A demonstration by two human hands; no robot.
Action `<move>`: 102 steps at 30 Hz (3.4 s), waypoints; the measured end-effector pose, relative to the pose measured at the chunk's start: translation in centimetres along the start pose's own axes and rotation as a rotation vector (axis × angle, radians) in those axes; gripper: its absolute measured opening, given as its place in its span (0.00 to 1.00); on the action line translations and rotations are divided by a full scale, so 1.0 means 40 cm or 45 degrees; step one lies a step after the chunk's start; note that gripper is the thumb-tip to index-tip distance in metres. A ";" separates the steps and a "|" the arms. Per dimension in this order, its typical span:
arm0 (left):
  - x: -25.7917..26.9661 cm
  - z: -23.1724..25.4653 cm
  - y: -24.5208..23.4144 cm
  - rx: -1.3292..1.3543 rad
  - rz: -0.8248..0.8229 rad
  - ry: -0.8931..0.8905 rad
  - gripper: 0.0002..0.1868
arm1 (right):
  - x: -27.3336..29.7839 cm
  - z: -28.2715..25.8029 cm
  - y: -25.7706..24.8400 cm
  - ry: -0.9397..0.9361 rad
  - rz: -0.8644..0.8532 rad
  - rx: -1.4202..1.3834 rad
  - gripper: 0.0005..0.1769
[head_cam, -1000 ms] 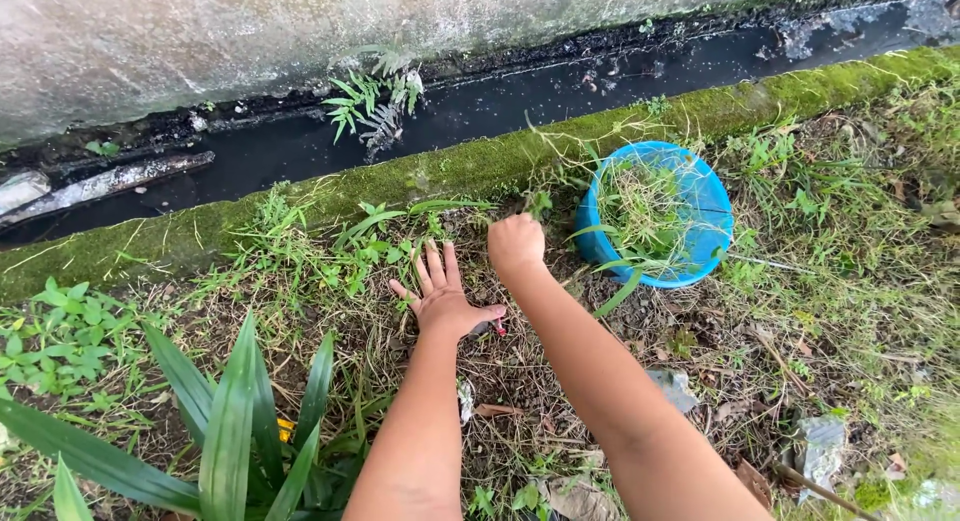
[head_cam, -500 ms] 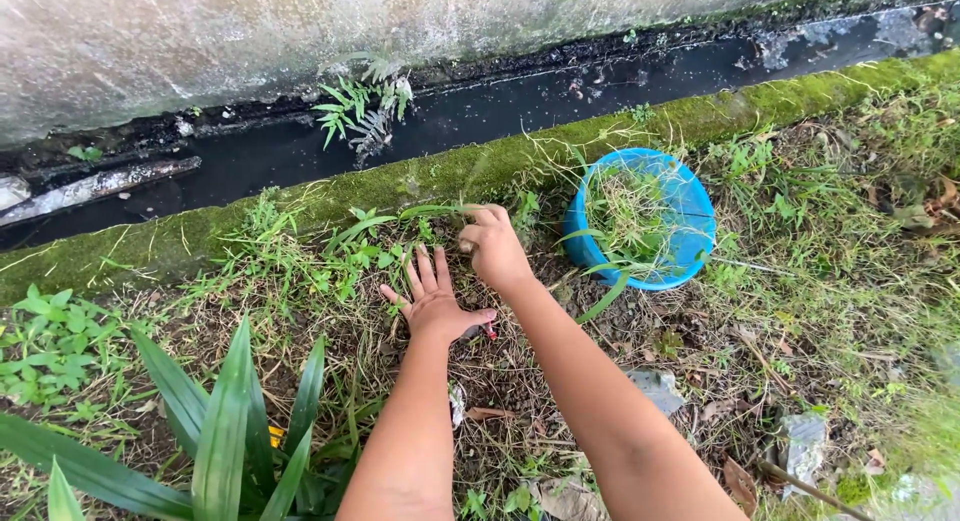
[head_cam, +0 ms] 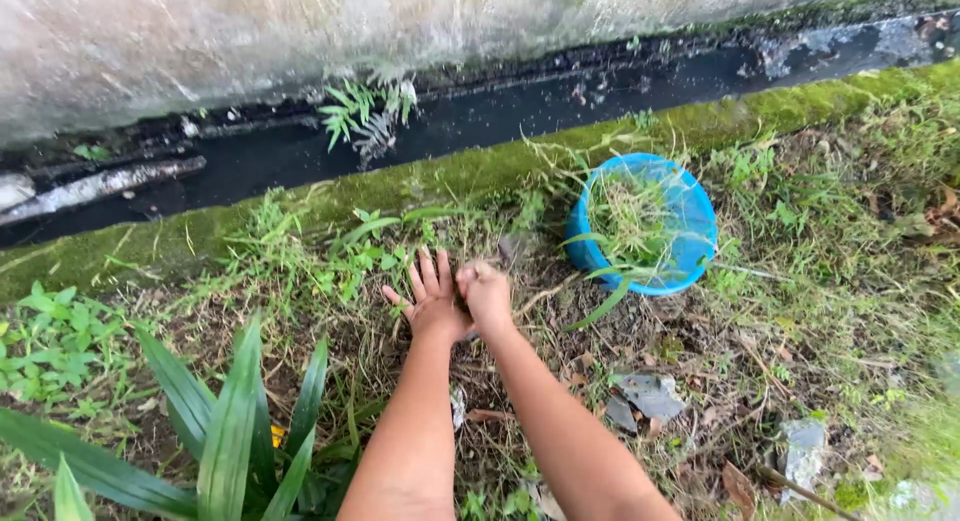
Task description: Pulling weeds and small grass from the ground and placing them into a blue bowl.
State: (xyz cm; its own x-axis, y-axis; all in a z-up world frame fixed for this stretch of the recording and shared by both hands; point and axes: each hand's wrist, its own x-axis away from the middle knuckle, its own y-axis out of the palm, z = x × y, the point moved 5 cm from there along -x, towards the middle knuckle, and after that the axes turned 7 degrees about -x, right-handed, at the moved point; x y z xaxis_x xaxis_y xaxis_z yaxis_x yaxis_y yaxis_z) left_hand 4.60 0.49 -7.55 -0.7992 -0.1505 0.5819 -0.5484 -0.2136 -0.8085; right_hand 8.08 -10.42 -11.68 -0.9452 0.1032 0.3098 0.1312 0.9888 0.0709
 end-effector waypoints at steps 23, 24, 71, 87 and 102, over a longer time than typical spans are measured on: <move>0.080 0.000 -0.087 0.148 -0.024 0.044 0.85 | -0.245 -0.192 -0.078 -0.737 0.113 2.538 0.23; 0.079 0.000 -0.086 0.154 -0.013 0.045 0.85 | -0.259 -0.174 -0.092 -0.662 0.050 2.422 0.22; 0.033 -0.001 -0.012 0.037 -0.081 0.052 0.72 | -0.099 0.025 0.023 0.319 0.258 -0.603 0.09; 0.070 -0.003 -0.077 0.122 0.044 0.068 0.87 | -0.075 -0.248 -0.121 -0.459 0.055 0.173 0.16; 0.046 0.000 -0.045 0.007 0.049 -0.012 0.80 | 0.105 -0.218 0.008 -0.955 -0.430 0.871 0.19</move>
State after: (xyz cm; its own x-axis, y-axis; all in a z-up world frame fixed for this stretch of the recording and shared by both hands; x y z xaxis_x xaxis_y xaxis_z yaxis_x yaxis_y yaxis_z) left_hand 4.11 0.60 -5.01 -0.8174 -0.1675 0.5512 -0.5160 -0.2127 -0.8298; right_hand 6.74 -10.61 -2.09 -0.8743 -0.3775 -0.3051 -0.1469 0.8048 -0.5751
